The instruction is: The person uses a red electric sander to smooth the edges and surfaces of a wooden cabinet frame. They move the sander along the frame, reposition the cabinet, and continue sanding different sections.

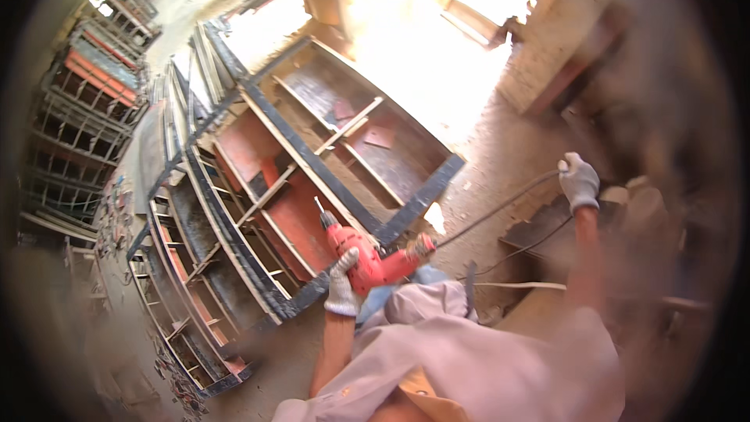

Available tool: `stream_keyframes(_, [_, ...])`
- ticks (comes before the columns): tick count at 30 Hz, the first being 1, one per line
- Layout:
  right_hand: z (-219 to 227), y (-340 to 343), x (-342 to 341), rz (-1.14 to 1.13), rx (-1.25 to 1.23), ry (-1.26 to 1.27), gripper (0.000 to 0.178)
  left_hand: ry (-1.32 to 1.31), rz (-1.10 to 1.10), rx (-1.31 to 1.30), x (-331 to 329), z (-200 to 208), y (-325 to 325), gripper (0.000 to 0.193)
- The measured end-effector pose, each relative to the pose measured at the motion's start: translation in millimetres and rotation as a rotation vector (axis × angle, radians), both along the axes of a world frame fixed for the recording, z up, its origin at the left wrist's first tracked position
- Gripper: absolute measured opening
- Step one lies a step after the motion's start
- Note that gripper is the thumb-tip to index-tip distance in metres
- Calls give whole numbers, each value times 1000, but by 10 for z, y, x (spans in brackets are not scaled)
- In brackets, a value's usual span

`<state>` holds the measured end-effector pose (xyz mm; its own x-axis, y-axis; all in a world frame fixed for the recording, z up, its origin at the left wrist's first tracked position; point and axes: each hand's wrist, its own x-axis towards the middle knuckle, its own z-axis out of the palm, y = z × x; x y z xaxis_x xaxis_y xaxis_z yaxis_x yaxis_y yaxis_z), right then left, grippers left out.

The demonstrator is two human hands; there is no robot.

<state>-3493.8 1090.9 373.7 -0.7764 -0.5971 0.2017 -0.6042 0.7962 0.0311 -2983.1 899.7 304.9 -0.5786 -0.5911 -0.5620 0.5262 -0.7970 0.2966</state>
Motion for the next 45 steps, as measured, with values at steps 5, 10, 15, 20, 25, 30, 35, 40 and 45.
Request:
stream_keyframes(5, [273, -357, 194, 385, 258, -196, 71, -10, -214, 164, -1479, -374, -234, 36])
stream_keyframes(10, [-152, -709, 808, 767, 228, -528, 89, 12, -374, 200, -2873, -1076, -190, 29])
stream_keyframes(15, [-1198, -1115, 28, 608, 516, -714, 64, -152, -418, 316, -3966, -1710, 30, 18])
stream_keyframes(20, [-2348, -1430, -1034, 680, 567, -837, 48, -386, -306, 418, -4852, -2939, 37, 31])
stream_keyframes(25, [-3019, -1714, -1692, 689, 678, -887, 43, -559, -142, 539, -5490, -3098, -161, 43])
stream_keyframes(30, [-3466, -1940, -1938, 772, 717, -950, 41, -606, -94, 637, -5631, -3683, -128, 43])
stream_keyframes(35, [-3634, -1970, -1979, 774, 714, -934, 36, -610, -59, 648, -5704, -3725, -222, 44])
stream_keyframes(40, [-3661, -2012, -1997, 770, 739, -959, 35, -570, -81, 668, -5692, -3800, -230, 49])
stream_keyframes(45, [-3641, -2047, -1988, 755, 790, -953, 35, -588, -94, 658, -5690, -3790, -260, 49])
